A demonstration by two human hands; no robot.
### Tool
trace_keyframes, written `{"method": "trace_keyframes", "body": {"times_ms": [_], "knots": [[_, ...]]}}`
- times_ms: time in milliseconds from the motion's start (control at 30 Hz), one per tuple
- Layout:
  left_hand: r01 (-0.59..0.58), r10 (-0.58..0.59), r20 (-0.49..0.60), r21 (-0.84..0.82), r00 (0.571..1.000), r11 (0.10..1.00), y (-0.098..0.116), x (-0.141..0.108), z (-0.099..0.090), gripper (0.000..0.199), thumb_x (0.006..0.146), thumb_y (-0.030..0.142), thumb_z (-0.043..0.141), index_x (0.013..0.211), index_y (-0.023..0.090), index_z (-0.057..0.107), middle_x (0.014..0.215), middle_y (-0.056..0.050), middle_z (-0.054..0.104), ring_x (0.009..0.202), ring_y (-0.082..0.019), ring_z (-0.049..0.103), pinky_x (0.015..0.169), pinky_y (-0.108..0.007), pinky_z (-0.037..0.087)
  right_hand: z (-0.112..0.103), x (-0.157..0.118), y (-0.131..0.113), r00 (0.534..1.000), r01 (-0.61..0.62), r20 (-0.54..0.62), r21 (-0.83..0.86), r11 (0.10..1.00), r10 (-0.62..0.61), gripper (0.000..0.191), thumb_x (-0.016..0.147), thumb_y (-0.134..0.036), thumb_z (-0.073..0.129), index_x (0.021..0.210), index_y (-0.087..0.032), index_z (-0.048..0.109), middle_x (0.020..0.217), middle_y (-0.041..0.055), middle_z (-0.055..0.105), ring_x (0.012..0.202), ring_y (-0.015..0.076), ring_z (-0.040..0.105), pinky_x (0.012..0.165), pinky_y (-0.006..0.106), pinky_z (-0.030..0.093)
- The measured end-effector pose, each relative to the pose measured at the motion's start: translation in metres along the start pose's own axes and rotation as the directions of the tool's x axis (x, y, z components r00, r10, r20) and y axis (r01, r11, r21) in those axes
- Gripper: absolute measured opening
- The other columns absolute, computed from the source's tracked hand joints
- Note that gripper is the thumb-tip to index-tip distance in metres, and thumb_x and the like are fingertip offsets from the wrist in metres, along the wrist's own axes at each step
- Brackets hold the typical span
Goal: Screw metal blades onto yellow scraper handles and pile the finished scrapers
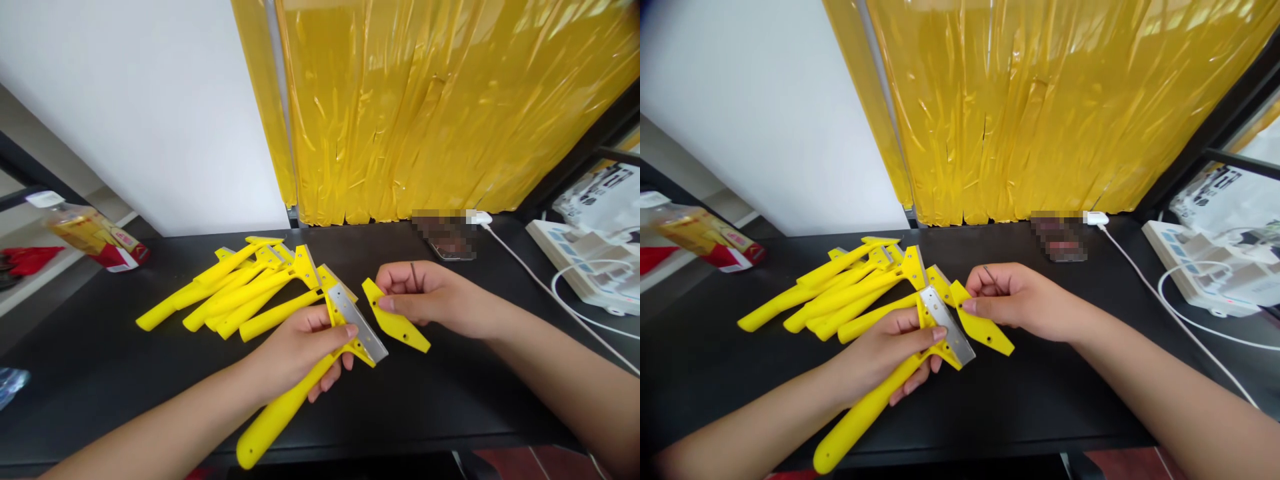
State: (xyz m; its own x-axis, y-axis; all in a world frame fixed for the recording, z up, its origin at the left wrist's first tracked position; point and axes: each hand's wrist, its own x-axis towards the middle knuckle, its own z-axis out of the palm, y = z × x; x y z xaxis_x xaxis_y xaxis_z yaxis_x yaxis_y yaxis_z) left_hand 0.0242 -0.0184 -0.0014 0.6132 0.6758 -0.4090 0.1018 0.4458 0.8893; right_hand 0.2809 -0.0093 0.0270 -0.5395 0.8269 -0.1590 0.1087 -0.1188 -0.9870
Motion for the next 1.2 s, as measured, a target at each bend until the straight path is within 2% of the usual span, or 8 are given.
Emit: {"method": "trace_keyframes", "body": {"times_ms": [167,300,500,700,1000,1200], "knots": [[-0.002,0.002,-0.024,-0.002,1.0,1.0,0.002,0.0,0.002,0.026,0.097,0.042,0.072,0.091,0.017,0.065,0.071,-0.001,0.07,0.041,-0.008,0.056,0.032,-0.014,0.043,0.004,0.007,0.012,0.999,-0.03,0.028,0.131,0.991,0.027,0.035,0.093,-0.045,0.08,0.086,-0.019,0.058,0.063,-0.005,0.058,0.052,0.006,0.041,0.047,0.021,0.023],[0.0,0.0,-0.028,-0.005,1.0,1.0,0.002,0.0,0.002,0.025,0.097,0.04,0.069,0.091,0.016,0.067,0.071,-0.002,0.07,0.041,-0.008,0.056,0.032,-0.014,0.044,0.003,0.011,0.019,1.0,-0.006,0.014,0.249,0.969,0.003,0.032,0.091,-0.042,0.08,0.089,-0.02,0.057,0.071,-0.0013,0.067,0.052,0.0054,0.037,0.046,0.022,0.018],[-0.028,0.028,-0.014,-0.022,1.0,0.999,-0.001,0.001,0.001,0.021,0.097,0.037,0.067,0.089,0.017,0.065,0.071,-0.002,0.07,0.041,-0.008,0.056,0.032,-0.014,0.044,0.002,0.011,0.02,0.999,0.029,-0.026,0.259,0.965,-0.023,0.029,0.089,-0.037,0.083,0.089,-0.019,0.06,0.063,-0.0071,0.049,0.056,0.006,0.036,0.049,0.022,0.018],[-0.022,0.022,-0.02,-0.013,1.0,1.0,-0.001,0.001,0.001,0.018,0.097,0.034,0.064,0.094,0.016,0.068,0.071,-0.002,0.07,0.041,-0.008,0.056,0.032,-0.014,0.044,0.002,0.013,0.021,1.0,0.015,-0.016,0.237,0.971,-0.011,0.03,0.09,-0.039,0.083,0.091,-0.019,0.06,0.076,-0.0007,0.067,0.056,0.0055,0.039,0.049,0.022,0.018],[0.005,-0.006,-0.026,-0.006,1.0,1.0,-0.001,0.001,0.0,0.026,0.096,0.042,0.07,0.09,0.017,0.064,0.072,-0.002,0.07,0.042,-0.008,0.056,0.033,-0.014,0.044,0.002,0.012,0.024,0.997,0.066,-0.054,0.231,0.971,-0.055,0.025,0.093,-0.036,0.079,0.09,-0.02,0.06,0.066,-0.0069,0.049,0.055,0.0069,0.035,0.05,0.024,0.019],[0.014,-0.014,-0.023,0.01,1.0,1.0,0.0,0.0,0.001,0.029,0.096,0.045,0.072,0.094,0.017,0.065,0.073,-0.001,0.07,0.043,-0.008,0.056,0.033,-0.015,0.044,0.001,0.012,0.022,0.996,0.084,-0.061,0.236,0.968,-0.071,0.023,0.095,-0.035,0.077,0.093,-0.021,0.059,0.072,-0.0057,0.052,0.055,0.0068,0.038,0.049,0.024,0.019]]}}
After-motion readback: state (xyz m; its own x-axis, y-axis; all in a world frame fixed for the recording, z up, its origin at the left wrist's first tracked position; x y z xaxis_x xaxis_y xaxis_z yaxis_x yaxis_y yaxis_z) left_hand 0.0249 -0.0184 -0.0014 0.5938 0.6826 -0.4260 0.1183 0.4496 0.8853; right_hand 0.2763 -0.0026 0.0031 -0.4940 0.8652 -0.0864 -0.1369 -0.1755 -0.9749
